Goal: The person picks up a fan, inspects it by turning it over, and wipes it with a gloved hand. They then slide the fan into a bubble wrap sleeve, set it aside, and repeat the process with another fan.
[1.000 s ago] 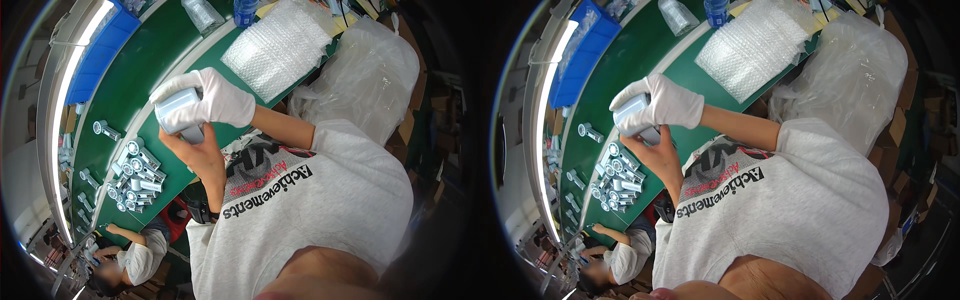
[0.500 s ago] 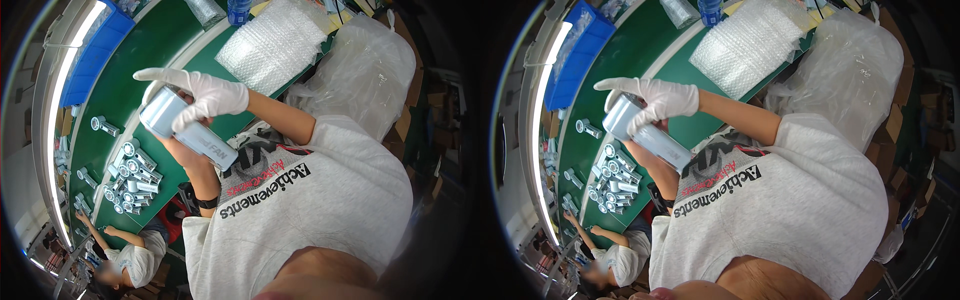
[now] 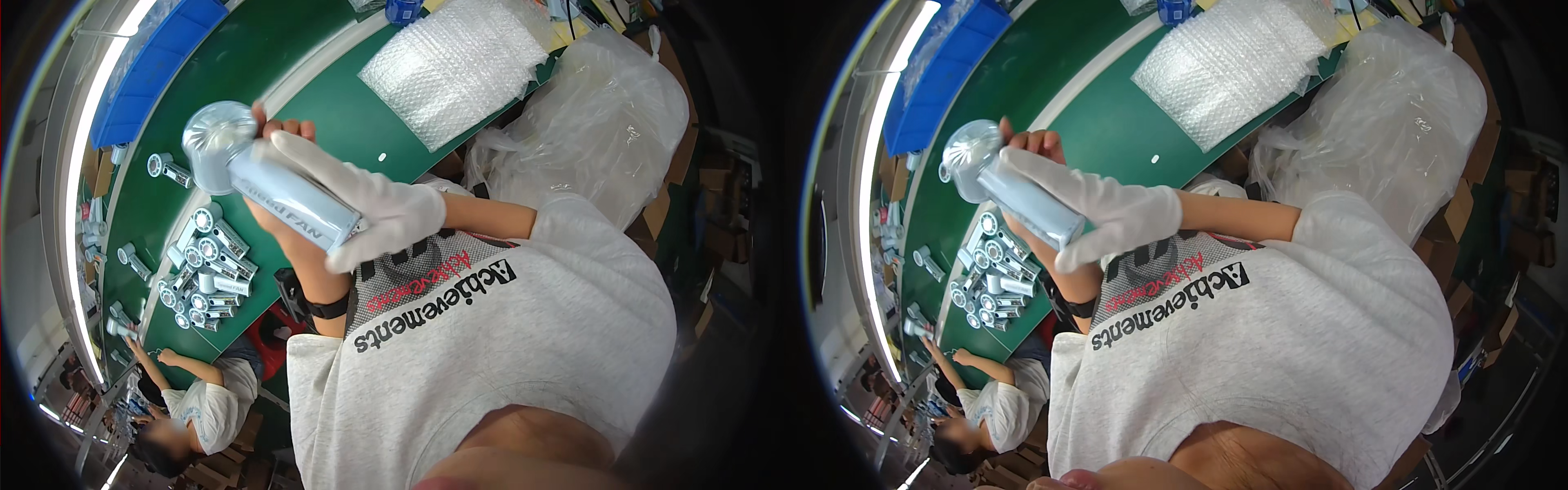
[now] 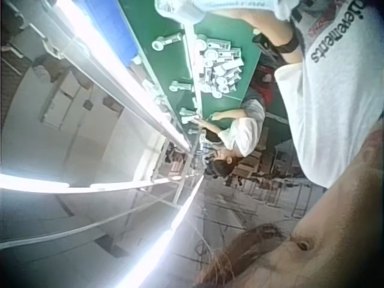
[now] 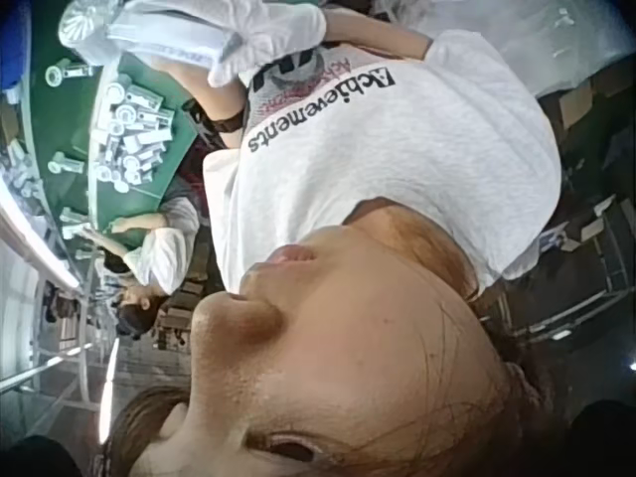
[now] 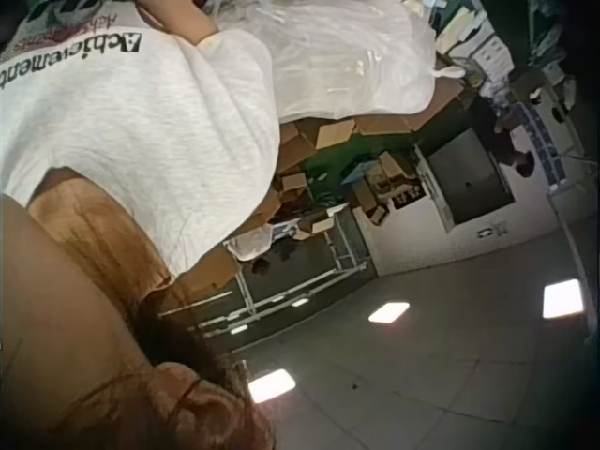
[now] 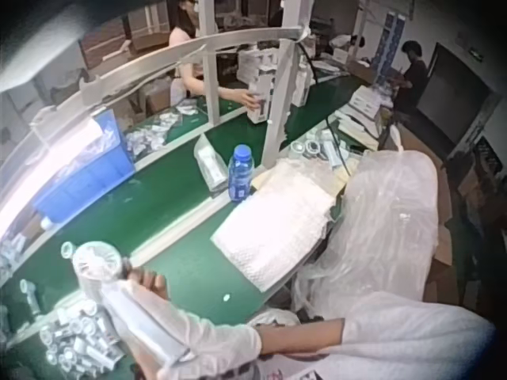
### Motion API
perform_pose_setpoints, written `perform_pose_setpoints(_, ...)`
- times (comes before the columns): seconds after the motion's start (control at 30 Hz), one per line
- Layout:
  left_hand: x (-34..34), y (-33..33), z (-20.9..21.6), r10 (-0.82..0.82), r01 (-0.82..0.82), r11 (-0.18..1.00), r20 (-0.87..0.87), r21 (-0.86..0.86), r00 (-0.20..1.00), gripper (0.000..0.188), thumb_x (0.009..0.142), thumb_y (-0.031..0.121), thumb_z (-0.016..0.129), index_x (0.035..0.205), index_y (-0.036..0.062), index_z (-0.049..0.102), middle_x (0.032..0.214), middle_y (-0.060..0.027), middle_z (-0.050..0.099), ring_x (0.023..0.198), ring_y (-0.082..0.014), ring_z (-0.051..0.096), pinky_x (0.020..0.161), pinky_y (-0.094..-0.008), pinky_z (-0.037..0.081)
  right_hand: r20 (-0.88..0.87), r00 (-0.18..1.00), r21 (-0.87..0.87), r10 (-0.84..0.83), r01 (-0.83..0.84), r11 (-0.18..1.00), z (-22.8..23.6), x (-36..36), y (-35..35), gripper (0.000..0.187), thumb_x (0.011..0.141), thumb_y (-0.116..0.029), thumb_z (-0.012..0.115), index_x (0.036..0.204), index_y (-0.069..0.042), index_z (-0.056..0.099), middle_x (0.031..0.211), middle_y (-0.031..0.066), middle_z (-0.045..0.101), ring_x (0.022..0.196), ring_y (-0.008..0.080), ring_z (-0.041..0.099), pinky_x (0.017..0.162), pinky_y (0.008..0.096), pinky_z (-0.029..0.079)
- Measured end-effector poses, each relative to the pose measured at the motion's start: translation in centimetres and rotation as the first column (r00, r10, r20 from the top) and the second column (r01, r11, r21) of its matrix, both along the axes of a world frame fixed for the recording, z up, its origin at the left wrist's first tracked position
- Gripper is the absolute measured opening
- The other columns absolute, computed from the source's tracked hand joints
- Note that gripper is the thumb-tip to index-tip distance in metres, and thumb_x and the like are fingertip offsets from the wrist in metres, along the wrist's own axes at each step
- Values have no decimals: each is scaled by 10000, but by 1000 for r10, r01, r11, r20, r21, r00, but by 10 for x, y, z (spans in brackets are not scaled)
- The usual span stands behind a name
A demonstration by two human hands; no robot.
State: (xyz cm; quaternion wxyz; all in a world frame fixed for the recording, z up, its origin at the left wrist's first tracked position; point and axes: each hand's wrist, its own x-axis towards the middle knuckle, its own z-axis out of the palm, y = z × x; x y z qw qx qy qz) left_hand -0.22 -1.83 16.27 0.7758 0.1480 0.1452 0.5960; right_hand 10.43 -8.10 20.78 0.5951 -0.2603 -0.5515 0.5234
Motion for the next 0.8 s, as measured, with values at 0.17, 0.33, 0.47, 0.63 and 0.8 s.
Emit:
perform_pose_setpoints(0.17, 19, 5, 1, 393, -356, 919, -393, 167, 831, 596, 862, 504, 371, 1138, -23, 422, 1030, -151, 523, 823, -276, 570, 780, -411, 474, -82, 993, -270, 88, -107, 957, -16, 2, 14, 731, 717, -138, 654, 1311, 22, 258, 1219, 165, 447, 1150, 194, 417, 988, 327, 314)
perform_pose_setpoints(0.33, 17, 33, -21, 265, -134, 931, -376, 339, 888, 566, 880, 479, 339, 1136, -23, 406, 932, -141, 533, 796, -263, 552, 805, -430, 448, 8, 997, -328, 77, -70, 942, -32, 21, 34, 641, 713, -154, 667, 1243, 20, 350, 1123, 117, 511, 1060, 171, 487, 901, 289, 395)
perform_pose_setpoints(0.47, 15, 30, -61, 111, -82, 987, -224, 137, 968, 534, 869, 448, 407, 1145, -9, 401, 1003, -146, 529, 840, -268, 556, 828, -431, 445, 136, 963, -420, 233, -156, 894, -55, 29, 49, 550, 703, -159, 677, 1156, 23, 423, 1033, 100, 548, 959, 161, 535, 822, 282, 442)
perform_pose_setpoints(0.63, 9, 14, -59, -74, 141, 979, -391, 146, 918, 506, 835, 385, 517, 1154, 10, 405, 1097, -142, 503, 925, -281, 536, 830, -430, 451, -3, 981, -636, 196, -153, 756, -67, 23, 43, 433, 688, -170, 695, 1021, 19, 494, 898, 84, 573, 760, 167, 583, 675, 288, 490)
perform_pose_setpoints(0.8, 1, 27, -32, 204, -219, 975, -460, 22, 864, 576, 783, 371, 603, 1173, 3, 393, 1124, -135, 487, 981, -294, 513, 855, -427, 448, 53, 968, -661, 246, -151, 735, -65, 22, 37, 369, 708, -166, 675, 979, 4, 491, 845, 79, 569, 643, 168, 579, 569, 279, 485)
